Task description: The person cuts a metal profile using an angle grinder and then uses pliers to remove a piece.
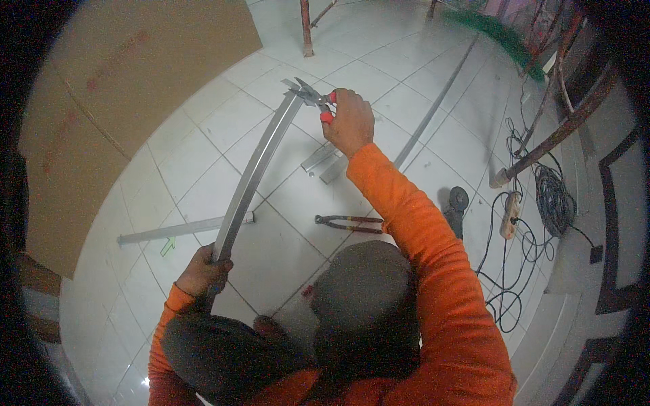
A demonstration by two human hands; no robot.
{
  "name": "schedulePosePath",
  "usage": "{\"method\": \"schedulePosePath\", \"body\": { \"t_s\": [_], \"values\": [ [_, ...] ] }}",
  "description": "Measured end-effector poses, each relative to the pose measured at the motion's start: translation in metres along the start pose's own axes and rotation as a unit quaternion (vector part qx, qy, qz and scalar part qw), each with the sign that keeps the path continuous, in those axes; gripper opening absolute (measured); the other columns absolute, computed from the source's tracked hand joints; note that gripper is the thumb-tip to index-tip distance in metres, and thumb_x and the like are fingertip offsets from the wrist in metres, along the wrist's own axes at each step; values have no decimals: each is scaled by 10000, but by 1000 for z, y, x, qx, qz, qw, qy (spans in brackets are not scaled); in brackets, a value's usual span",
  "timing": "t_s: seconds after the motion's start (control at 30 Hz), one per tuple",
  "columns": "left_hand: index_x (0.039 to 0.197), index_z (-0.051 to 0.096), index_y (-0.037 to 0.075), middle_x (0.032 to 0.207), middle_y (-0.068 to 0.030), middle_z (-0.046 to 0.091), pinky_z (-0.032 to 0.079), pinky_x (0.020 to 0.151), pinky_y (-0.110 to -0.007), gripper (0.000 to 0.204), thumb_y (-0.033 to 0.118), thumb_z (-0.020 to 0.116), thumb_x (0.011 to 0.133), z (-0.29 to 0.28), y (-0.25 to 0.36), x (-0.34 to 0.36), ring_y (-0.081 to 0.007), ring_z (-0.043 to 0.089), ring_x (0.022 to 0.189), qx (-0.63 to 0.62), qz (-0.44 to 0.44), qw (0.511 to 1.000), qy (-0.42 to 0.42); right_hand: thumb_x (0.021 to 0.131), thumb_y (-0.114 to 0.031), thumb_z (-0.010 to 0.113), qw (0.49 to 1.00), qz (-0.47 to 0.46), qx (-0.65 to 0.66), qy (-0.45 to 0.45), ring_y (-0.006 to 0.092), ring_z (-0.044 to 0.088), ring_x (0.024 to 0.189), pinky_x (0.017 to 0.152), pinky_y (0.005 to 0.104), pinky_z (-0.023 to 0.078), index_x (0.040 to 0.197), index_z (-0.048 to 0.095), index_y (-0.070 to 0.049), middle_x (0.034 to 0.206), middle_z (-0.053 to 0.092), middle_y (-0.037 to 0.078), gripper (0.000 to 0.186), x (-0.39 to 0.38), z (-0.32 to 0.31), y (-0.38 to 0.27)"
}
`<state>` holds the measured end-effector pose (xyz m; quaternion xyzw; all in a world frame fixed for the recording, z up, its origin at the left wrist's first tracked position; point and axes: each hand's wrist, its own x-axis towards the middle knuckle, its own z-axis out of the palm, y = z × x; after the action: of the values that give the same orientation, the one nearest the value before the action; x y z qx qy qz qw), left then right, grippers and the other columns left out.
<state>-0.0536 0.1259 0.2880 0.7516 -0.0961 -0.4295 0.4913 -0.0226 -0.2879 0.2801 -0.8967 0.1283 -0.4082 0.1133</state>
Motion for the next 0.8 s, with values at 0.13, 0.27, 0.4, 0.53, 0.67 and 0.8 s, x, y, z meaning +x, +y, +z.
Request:
{"method": "schedulePosePath", "body": {
  "t_s": [0.13,0.27,0.4,0.53,0.67,0.8],
  "values": [
    [1001,536,82,673,9,505,408,428,-288,165,87,668,903,-4,-20,1,-118,483,488,-22,-8,999,-22,772,-173,738,994,56,4,-94,348,647,890,758,455,510,1044,598,-56,955,661,145,328,-9,-5,6],
    [1012,550,69,691,-4,525,409,450,-293,164,126,664,908,-3,-32,-2,-127,502,516,-39,-67,997,-22,819,-230,703,982,67,16,-175,341,678,865,756,446,529,1045,610,-78,934,689,141,288,-30,-4,10],
    [1026,554,93,721,9,531,405,457,-303,185,165,681,912,1,-64,3,-120,499,547,-157,-154,974,-63,840,-258,686,967,82,5,-240,354,691,839,748,450,540,1052,610,-81,903,708,147,286,-62,5,19],
    [1076,570,62,731,0,534,418,502,-322,282,242,703,905,8,-65,-20,-126,506,591,-97,-173,979,-45,847,-277,687,963,91,6,-253,360,692,845,742,459,538,1047,613,-83,912,707,158,289,-98,24,17],
    [1183,569,-13,786,-41,586,458,617,-328,471,305,729,875,5,-87,-20,-164,560,700,-6,-167,984,-55,865,-316,675,949,156,109,-250,414,677,900,790,466,537,1104,603,-52,976,704,206,363,-114,27,13],
    [1442,409,-90,1081,-216,695,512,917,-417,793,322,762,863,0,-97,-17,-325,660,1041,208,-197,958,7,877,-328,678,920,240,158,-267,411,664,1034,894,431,524,1209,581,-8,1090,691,235,471,-140,31,55]
  ]
}}
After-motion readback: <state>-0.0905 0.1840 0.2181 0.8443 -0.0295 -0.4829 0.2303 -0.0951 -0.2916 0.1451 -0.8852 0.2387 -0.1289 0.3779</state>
